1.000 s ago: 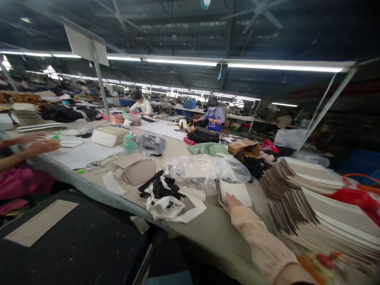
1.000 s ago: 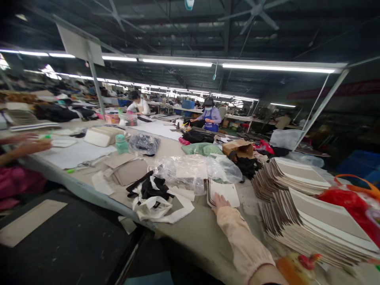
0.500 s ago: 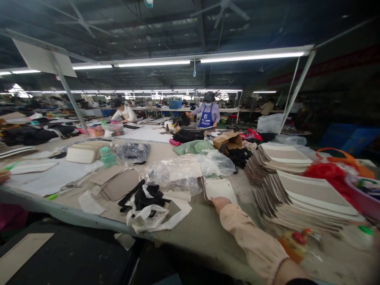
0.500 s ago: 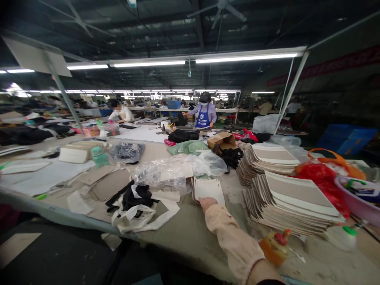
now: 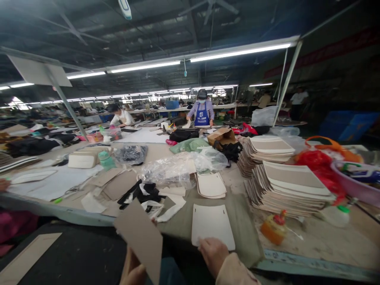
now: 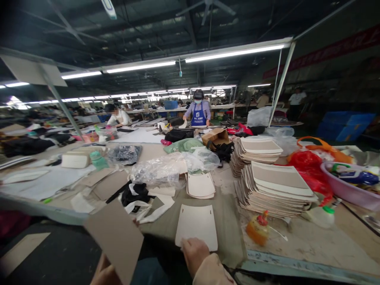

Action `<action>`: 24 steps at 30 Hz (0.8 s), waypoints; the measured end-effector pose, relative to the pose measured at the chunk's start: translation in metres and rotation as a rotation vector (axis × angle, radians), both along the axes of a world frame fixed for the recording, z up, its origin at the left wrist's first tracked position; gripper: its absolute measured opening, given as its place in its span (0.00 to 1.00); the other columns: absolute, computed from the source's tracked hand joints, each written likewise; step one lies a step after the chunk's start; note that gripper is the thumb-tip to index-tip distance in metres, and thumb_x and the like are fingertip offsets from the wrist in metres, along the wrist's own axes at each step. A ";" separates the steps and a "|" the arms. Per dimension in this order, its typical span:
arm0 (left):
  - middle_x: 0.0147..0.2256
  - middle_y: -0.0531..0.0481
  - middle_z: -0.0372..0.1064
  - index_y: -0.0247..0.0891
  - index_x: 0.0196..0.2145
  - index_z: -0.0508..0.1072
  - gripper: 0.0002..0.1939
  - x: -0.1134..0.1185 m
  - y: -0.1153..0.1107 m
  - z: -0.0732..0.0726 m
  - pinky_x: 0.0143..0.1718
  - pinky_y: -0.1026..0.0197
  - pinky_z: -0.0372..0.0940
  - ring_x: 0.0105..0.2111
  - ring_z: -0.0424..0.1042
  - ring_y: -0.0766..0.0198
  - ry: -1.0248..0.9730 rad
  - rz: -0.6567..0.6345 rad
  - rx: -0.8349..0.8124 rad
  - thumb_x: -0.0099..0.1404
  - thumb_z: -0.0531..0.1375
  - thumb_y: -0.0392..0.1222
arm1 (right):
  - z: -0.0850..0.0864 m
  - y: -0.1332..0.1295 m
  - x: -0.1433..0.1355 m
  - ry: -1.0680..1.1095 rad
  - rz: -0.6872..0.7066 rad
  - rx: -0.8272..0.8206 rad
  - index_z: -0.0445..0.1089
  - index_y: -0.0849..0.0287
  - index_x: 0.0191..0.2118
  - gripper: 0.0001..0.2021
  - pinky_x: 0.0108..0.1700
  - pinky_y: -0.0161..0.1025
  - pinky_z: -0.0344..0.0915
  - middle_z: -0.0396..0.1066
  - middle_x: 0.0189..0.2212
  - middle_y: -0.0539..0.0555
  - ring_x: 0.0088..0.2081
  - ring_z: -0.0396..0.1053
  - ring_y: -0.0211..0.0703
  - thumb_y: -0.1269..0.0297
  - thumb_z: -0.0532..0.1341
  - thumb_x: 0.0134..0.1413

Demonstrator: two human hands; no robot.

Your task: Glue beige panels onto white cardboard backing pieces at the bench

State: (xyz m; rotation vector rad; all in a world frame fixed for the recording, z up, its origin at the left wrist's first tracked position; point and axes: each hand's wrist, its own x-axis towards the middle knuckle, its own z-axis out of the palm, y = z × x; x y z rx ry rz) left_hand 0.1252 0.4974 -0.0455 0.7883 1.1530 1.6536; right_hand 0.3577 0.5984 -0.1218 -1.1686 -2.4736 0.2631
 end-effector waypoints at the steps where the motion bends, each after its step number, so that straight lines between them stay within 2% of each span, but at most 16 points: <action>1: 0.52 0.54 0.66 0.61 0.53 0.63 0.38 0.006 0.014 0.000 0.48 0.46 0.65 0.56 0.58 0.41 -0.031 0.007 0.035 0.43 0.67 0.60 | 0.001 -0.004 0.001 0.088 -0.004 -0.079 0.72 0.57 0.44 0.14 0.36 0.40 0.64 0.74 0.32 0.55 0.35 0.71 0.48 0.71 0.58 0.51; 2: 0.53 0.52 0.65 0.58 0.55 0.62 0.42 0.014 0.027 0.001 0.50 0.45 0.63 0.57 0.56 0.40 -0.044 -0.009 0.053 0.41 0.68 0.59 | 0.005 -0.006 0.002 0.208 -0.018 -0.196 0.72 0.57 0.46 0.14 0.39 0.42 0.65 0.74 0.36 0.57 0.38 0.71 0.49 0.68 0.58 0.52; 4: 0.56 0.47 0.61 0.51 0.58 0.59 0.47 0.034 0.044 0.007 0.54 0.45 0.59 0.58 0.55 0.39 -0.051 -0.111 0.072 0.41 0.70 0.56 | 0.018 -0.005 0.008 0.506 -0.081 -0.534 0.72 0.59 0.47 0.17 0.42 0.45 0.66 0.74 0.39 0.59 0.41 0.71 0.51 0.57 0.57 0.54; 5: 0.57 0.45 0.60 0.50 0.59 0.57 0.49 0.044 0.049 0.011 0.55 0.46 0.59 0.58 0.55 0.39 -0.051 -0.150 0.089 0.41 0.70 0.56 | 0.027 -0.004 0.011 0.648 -0.129 -0.719 0.72 0.59 0.46 0.21 0.41 0.45 0.66 0.74 0.39 0.60 0.41 0.71 0.50 0.50 0.56 0.54; 7: 0.56 0.44 0.60 0.48 0.60 0.55 0.50 0.062 0.055 0.017 0.54 0.47 0.59 0.56 0.57 0.40 -0.038 -0.207 0.127 0.41 0.70 0.56 | 0.044 -0.003 0.018 0.865 -0.211 -1.048 0.70 0.60 0.48 0.31 0.35 0.42 0.67 0.74 0.38 0.60 0.38 0.72 0.49 0.38 0.57 0.47; 10: 0.50 0.43 0.66 0.46 0.59 0.57 0.49 0.080 0.060 0.019 0.50 0.50 0.63 0.51 0.64 0.45 0.016 -0.251 0.150 0.41 0.70 0.55 | 0.066 -0.006 0.024 1.028 -0.200 -1.290 0.70 0.57 0.48 0.34 0.30 0.35 0.64 0.73 0.40 0.57 0.34 0.73 0.42 0.37 0.63 0.39; 12: 0.42 0.43 0.70 0.44 0.55 0.62 0.44 0.089 0.062 0.016 0.41 0.53 0.68 0.41 0.70 0.49 0.054 -0.301 0.128 0.41 0.70 0.56 | 0.075 -0.011 0.024 1.087 -0.146 -1.333 0.72 0.57 0.45 0.29 0.25 0.30 0.58 0.73 0.36 0.55 0.29 0.70 0.36 0.42 0.66 0.41; 14: 0.37 0.44 0.71 0.41 0.49 0.67 0.38 0.096 0.064 0.015 0.33 0.56 0.68 0.33 0.71 0.54 0.074 -0.356 0.099 0.42 0.70 0.57 | 0.079 -0.014 0.023 1.149 -0.112 -1.333 0.74 0.60 0.40 0.24 0.22 0.27 0.51 0.72 0.28 0.52 0.24 0.64 0.31 0.46 0.67 0.41; 16: 0.35 0.45 0.71 0.40 0.44 0.70 0.33 0.102 0.065 0.015 0.31 0.56 0.69 0.30 0.70 0.56 0.088 -0.387 0.106 0.42 0.69 0.57 | 0.079 -0.015 0.024 1.232 -0.124 -1.358 0.75 0.62 0.36 0.21 0.20 0.26 0.47 0.69 0.23 0.50 0.22 0.59 0.28 0.49 0.69 0.40; 18: 0.35 0.45 0.71 0.39 0.41 0.72 0.29 0.106 0.067 0.017 0.33 0.55 0.69 0.32 0.70 0.55 0.111 -0.430 0.130 0.43 0.69 0.56 | 0.077 -0.013 0.028 1.313 -0.177 -1.412 0.74 0.63 0.34 0.21 0.19 0.26 0.46 0.67 0.22 0.49 0.21 0.56 0.27 0.52 0.72 0.35; 21: 0.36 0.43 0.73 0.37 0.39 0.75 0.23 0.105 0.071 0.015 0.42 0.50 0.67 0.37 0.71 0.51 0.191 -0.583 0.131 0.47 0.68 0.52 | 0.069 -0.003 0.042 1.378 -0.317 -1.391 0.72 0.63 0.31 0.23 0.20 0.27 0.49 0.67 0.22 0.49 0.20 0.57 0.29 0.53 0.73 0.28; 23: 0.39 0.41 0.73 0.36 0.41 0.75 0.25 0.099 0.074 0.009 0.49 0.48 0.62 0.44 0.69 0.46 0.168 -0.627 0.108 0.46 0.69 0.51 | 0.060 0.008 0.057 1.393 -0.408 -1.309 0.70 0.61 0.30 0.23 0.21 0.28 0.52 0.66 0.20 0.48 0.19 0.58 0.30 0.52 0.72 0.27; 24: 0.42 0.40 0.72 0.36 0.43 0.74 0.29 0.094 0.075 0.004 0.51 0.48 0.61 0.47 0.67 0.45 0.118 -0.605 0.085 0.44 0.69 0.51 | 0.055 0.014 0.065 1.391 -0.443 -1.265 0.70 0.60 0.31 0.23 0.21 0.29 0.52 0.66 0.20 0.47 0.20 0.58 0.30 0.52 0.72 0.27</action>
